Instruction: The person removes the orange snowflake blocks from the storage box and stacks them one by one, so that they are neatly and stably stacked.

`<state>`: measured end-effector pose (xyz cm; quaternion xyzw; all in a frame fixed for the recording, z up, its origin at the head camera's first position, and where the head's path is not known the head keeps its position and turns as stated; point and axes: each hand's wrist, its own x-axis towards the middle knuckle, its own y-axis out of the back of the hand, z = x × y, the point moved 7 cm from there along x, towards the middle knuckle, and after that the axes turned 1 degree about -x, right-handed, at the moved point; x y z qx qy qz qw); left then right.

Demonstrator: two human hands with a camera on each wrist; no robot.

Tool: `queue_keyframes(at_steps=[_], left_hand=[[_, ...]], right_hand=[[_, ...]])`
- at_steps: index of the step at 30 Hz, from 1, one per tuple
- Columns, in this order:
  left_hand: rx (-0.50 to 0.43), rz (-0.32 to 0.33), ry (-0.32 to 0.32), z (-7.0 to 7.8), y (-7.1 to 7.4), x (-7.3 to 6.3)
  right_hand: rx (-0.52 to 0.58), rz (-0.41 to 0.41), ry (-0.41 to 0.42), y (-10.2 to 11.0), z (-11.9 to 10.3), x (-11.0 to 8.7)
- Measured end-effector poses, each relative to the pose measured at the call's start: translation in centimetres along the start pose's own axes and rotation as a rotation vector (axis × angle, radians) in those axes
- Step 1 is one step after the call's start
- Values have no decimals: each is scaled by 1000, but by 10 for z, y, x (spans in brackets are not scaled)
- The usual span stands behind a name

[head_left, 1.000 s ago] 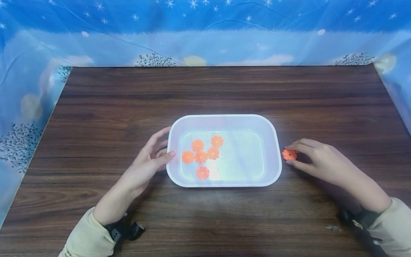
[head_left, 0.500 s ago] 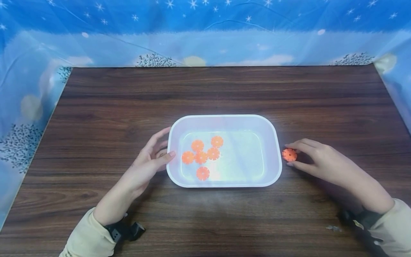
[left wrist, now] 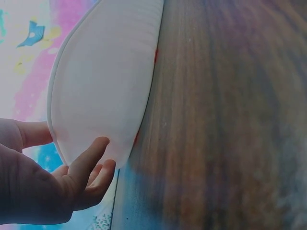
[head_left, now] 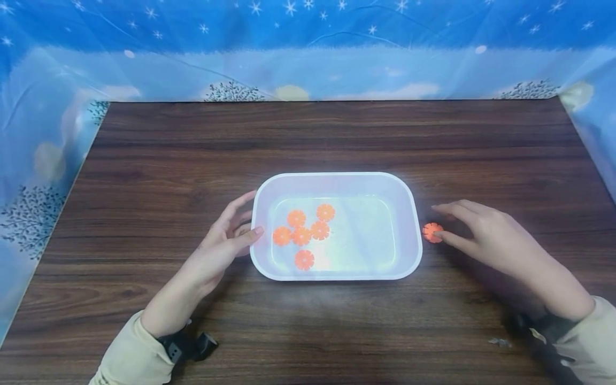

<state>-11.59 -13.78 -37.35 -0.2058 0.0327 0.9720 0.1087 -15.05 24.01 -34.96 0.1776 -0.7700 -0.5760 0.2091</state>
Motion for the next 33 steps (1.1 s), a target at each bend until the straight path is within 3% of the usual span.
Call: queue_keyframes(at_steps=[7,13,16,23,29,33], left_hand=[[-3,0,-6,-1,1,0],[-13,-5,-14,-1,1,1],[-16,-3,-15,-2,1,1],[-23,2,-10,-4,2,0],[-25,1,-12,-2,2,1],[-32,3,-11,-4,3,1]], right_hand=[[51,69,109,12,-9,11],[93,199,234,28,-20,27],[104,233,255,33,-26,36],[139,160,210,32,-33,53],[204,172,273,23,-40,68],[220,123,268,11,-47,79]])
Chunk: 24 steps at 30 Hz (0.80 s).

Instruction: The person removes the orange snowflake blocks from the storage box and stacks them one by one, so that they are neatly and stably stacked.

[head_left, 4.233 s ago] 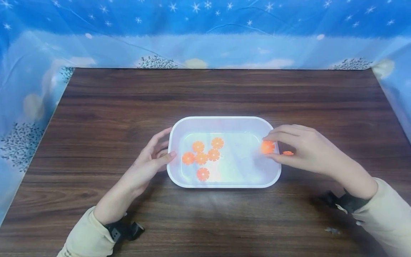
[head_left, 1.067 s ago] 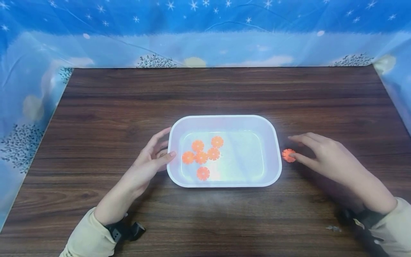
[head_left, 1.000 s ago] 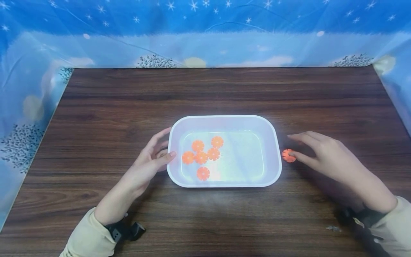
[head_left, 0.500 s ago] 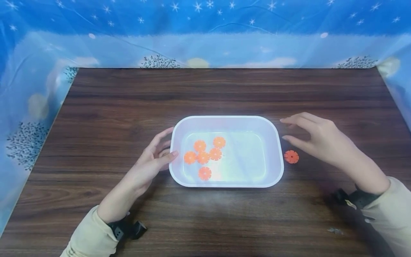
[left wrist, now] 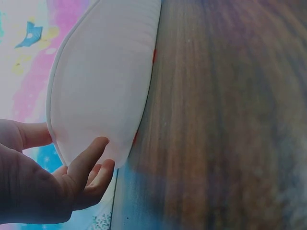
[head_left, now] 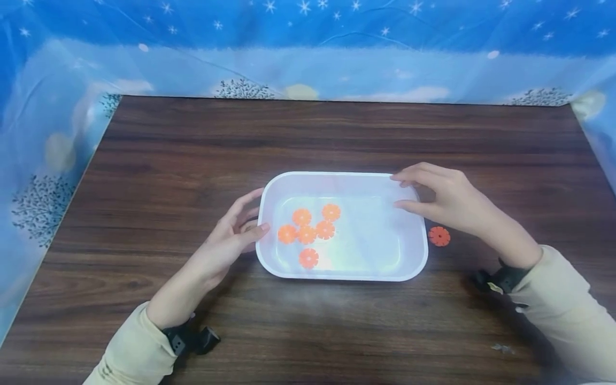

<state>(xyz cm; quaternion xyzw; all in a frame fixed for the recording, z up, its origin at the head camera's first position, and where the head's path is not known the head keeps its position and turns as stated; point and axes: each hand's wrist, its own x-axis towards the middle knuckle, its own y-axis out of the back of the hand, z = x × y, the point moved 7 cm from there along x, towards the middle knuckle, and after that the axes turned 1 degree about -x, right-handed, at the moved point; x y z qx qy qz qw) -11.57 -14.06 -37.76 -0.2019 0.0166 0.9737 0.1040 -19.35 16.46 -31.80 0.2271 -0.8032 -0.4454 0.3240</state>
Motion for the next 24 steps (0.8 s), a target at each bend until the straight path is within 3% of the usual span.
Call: queue_keyframes(at_steps=[12,20,24], left_hand=[[-2,15,9,-2,1,-1],[-20,0,3,-4,1,3],[-19,11,6,-4,3,1]], right_hand=[[166,-186,-15,-38,-11,28],[172,-296,-40,-54,-16,38],[137,-368,18,-66,-26,46]])
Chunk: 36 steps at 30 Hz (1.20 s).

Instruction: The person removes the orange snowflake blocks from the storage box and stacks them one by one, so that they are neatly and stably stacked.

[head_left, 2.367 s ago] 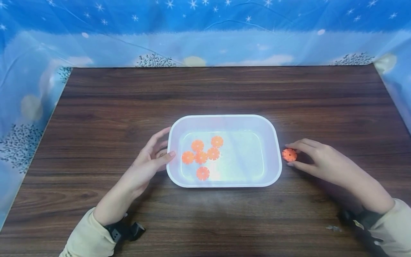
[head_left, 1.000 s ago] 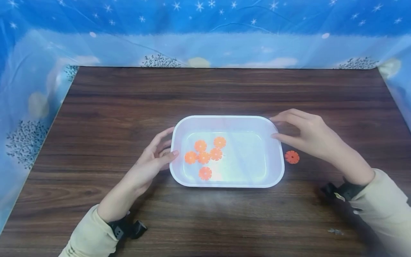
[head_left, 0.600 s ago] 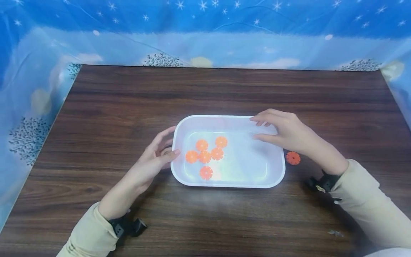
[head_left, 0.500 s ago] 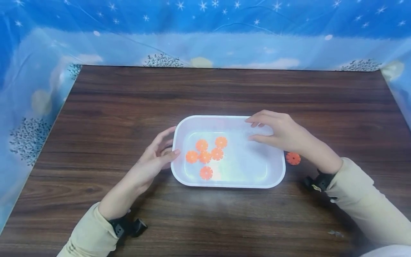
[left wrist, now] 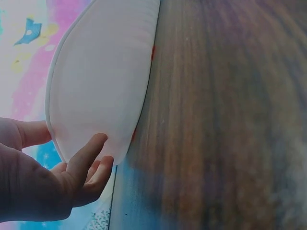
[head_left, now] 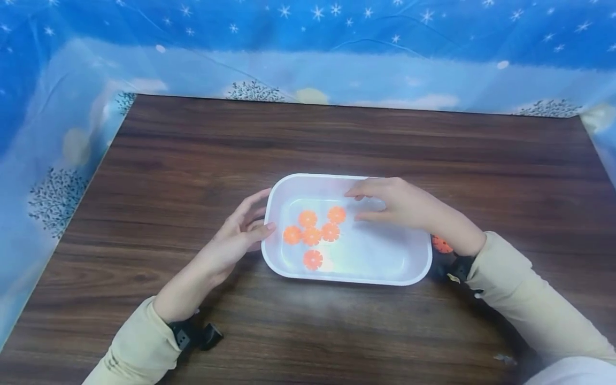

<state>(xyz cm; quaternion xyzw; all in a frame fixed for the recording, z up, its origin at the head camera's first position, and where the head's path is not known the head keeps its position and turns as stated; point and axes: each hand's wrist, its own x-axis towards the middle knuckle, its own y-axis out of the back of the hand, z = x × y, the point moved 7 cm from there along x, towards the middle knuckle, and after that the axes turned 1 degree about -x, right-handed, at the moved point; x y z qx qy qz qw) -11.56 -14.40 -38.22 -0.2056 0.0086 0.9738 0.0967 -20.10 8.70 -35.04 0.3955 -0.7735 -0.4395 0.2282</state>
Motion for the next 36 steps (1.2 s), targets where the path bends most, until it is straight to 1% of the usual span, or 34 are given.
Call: queue_keyframes(at_steps=[2,5,7,11,14,17,21,28,32,36], left_hand=[[-1,1,4,0,0,0],[2,-2,-1,-1,0,0],[4,-9,-7,-1,0,0],[0,-17,-3,-2,-1,0],[-1,-15,7,-2,-1,0],[4,-16,7,-1,-2,0],[9,-16,4,2,-3,0],[20,-3,7,3,-1,0],[21,0,10,3,-1,-1],[25,0,9,3,0,0]], right_hand=[[-45,-34,38,-5,-4,4],[-95,-76,71,-13,-8,8],[-116,-98,76,-18,-9,10],[-122,-121,70,-26,-12,12],[-121,-120,76,-29,-14,13],[-124,-118,64,-32,-15,13],[-117,-108,36,-32,-15,14],[-143,-73,39,-31,-16,18],[-166,-78,27,-31,-16,20],[-167,-91,15,-32,-15,21]])
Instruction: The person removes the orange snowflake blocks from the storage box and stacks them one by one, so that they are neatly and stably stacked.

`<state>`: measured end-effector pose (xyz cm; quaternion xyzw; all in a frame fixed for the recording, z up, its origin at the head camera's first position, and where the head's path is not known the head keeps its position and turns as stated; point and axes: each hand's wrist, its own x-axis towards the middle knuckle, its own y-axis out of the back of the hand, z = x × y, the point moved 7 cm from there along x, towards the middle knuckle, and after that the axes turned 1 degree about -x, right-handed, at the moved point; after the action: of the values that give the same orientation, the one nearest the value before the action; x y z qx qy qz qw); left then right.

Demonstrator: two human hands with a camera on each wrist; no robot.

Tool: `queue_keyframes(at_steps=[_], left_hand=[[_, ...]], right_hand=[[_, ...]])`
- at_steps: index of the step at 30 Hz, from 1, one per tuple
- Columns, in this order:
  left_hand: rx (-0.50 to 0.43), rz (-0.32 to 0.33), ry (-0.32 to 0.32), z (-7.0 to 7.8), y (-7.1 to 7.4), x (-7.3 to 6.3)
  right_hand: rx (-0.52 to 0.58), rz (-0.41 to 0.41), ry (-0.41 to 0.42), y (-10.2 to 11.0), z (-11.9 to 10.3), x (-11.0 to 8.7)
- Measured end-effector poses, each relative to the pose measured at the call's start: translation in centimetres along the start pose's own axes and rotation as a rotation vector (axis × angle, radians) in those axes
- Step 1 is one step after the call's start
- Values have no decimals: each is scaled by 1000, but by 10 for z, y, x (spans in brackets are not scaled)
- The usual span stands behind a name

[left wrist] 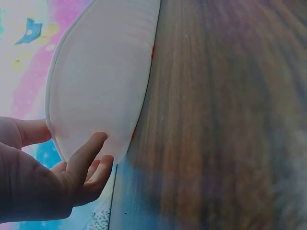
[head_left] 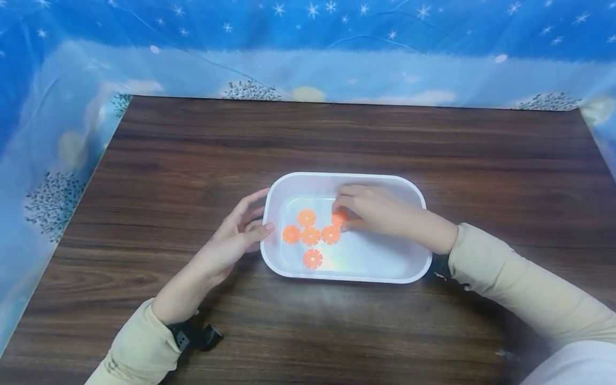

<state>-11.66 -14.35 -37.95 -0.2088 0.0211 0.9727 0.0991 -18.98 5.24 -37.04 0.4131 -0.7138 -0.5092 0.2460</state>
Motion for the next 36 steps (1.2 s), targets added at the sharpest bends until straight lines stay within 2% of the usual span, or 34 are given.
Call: queue_keyframes(at_steps=[10,17,26,36], left_hand=[[9,-5,-4,0,1,0],[18,-2,-5,0,0,0],[3,0,-10,0,-1,1],[2,-11,-26,2,-1,-1]], right_hand=[[32,29,-5,1,-1,-4],[0,27,-13,0,-2,-5],[53,42,43,4,1,-5],[30,48,112,5,-5,-6]])
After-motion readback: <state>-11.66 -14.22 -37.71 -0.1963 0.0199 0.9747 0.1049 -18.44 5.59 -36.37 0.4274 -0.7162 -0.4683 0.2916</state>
